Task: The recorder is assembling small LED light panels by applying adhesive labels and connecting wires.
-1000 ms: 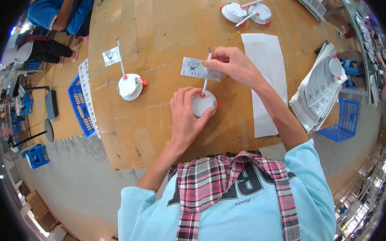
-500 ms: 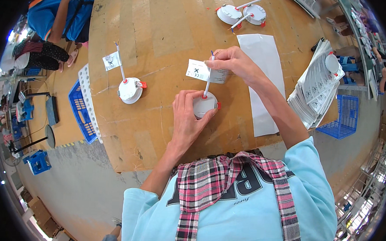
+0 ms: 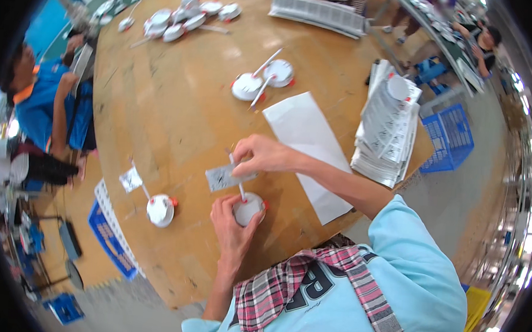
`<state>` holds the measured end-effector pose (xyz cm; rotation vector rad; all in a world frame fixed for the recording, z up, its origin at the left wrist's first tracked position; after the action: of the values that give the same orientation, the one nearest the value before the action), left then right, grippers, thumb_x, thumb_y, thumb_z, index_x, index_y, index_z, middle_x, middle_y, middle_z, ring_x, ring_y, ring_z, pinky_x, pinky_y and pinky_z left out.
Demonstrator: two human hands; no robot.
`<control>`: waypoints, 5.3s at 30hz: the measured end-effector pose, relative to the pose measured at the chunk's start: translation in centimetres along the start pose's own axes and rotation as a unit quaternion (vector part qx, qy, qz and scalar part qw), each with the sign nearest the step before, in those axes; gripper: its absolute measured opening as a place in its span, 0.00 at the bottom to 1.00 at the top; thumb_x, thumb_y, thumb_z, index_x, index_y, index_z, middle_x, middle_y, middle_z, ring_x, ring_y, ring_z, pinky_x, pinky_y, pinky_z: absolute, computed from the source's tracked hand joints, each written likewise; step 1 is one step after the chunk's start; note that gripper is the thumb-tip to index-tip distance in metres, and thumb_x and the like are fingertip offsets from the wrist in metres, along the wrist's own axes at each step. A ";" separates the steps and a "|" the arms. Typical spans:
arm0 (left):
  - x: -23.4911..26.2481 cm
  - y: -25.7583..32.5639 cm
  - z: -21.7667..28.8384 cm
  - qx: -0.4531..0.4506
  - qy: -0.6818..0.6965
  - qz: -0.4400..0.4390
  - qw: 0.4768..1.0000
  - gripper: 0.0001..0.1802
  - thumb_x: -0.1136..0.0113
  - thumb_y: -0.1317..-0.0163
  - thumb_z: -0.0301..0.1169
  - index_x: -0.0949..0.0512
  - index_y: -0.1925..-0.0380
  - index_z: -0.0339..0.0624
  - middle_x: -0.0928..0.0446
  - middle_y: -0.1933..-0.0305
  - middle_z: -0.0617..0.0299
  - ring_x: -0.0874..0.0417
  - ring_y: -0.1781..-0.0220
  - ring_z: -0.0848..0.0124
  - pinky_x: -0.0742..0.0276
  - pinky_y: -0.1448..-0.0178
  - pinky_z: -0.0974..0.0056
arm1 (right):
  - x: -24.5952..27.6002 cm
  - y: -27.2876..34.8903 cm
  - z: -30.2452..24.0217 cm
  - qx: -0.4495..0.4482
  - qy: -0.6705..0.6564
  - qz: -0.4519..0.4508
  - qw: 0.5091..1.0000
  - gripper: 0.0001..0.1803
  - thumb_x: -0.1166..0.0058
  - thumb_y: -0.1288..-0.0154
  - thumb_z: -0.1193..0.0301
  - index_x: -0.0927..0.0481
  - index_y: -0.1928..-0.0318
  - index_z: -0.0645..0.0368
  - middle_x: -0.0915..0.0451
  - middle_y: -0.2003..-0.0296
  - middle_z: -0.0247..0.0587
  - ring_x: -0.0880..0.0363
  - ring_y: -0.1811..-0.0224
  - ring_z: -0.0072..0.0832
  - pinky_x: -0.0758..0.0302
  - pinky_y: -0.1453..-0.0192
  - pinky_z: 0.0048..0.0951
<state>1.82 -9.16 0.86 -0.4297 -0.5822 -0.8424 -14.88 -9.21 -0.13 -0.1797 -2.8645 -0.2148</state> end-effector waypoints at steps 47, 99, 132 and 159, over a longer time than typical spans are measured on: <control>-4.0 -7.4 -1.9 0.123 0.498 -0.437 0.739 0.14 0.36 0.41 0.35 0.23 0.58 0.40 0.21 0.61 0.68 0.23 0.59 0.81 0.29 0.50 0.71 | 0.2 4.3 -5.2 0.020 0.074 -0.018 0.997 0.12 0.31 0.52 0.64 0.18 0.71 0.57 0.31 0.65 0.33 0.35 0.53 0.30 0.36 0.47 0.33; -0.2 -6.1 -3.7 0.148 0.500 -0.179 0.834 0.06 0.40 0.40 0.30 0.23 0.68 0.39 0.21 0.68 0.67 0.22 0.65 0.81 0.26 0.60 0.73 | -0.9 5.2 -2.9 -0.064 -0.062 0.142 0.986 0.08 0.39 0.40 0.74 0.26 0.67 0.63 0.20 0.71 0.34 0.23 0.68 0.16 0.25 0.62 0.20; 1.3 -6.3 -3.8 0.159 0.424 -0.202 0.868 0.14 0.39 0.43 0.31 0.18 0.60 0.33 0.17 0.64 0.60 0.19 0.62 0.76 0.22 0.55 0.70 | -0.7 5.1 -2.4 -0.054 -0.045 0.155 0.985 0.10 0.39 0.42 0.77 0.28 0.64 0.63 0.19 0.70 0.39 0.19 0.67 0.21 0.23 0.63 0.21; 0.8 -5.9 -3.3 0.181 0.413 -0.200 0.870 0.26 0.43 0.36 0.47 0.20 0.57 0.31 0.17 0.63 0.53 0.15 0.63 0.70 0.20 0.57 0.69 | -0.7 5.2 -2.6 -0.061 -0.038 0.169 0.983 0.12 0.40 0.41 0.76 0.30 0.60 0.63 0.21 0.71 0.37 0.18 0.66 0.20 0.23 0.65 0.21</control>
<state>-1.36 -15.04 -0.40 0.4205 -0.0060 -1.1788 -12.82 -4.56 2.82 -0.7058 -2.8365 -0.3192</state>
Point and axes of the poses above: each hand's wrist, its own y-axis away from the middle knuckle, its own x-axis out of the back of the hand, z = x × y, the point moved 8 cm from there along -y, towards the middle knuckle
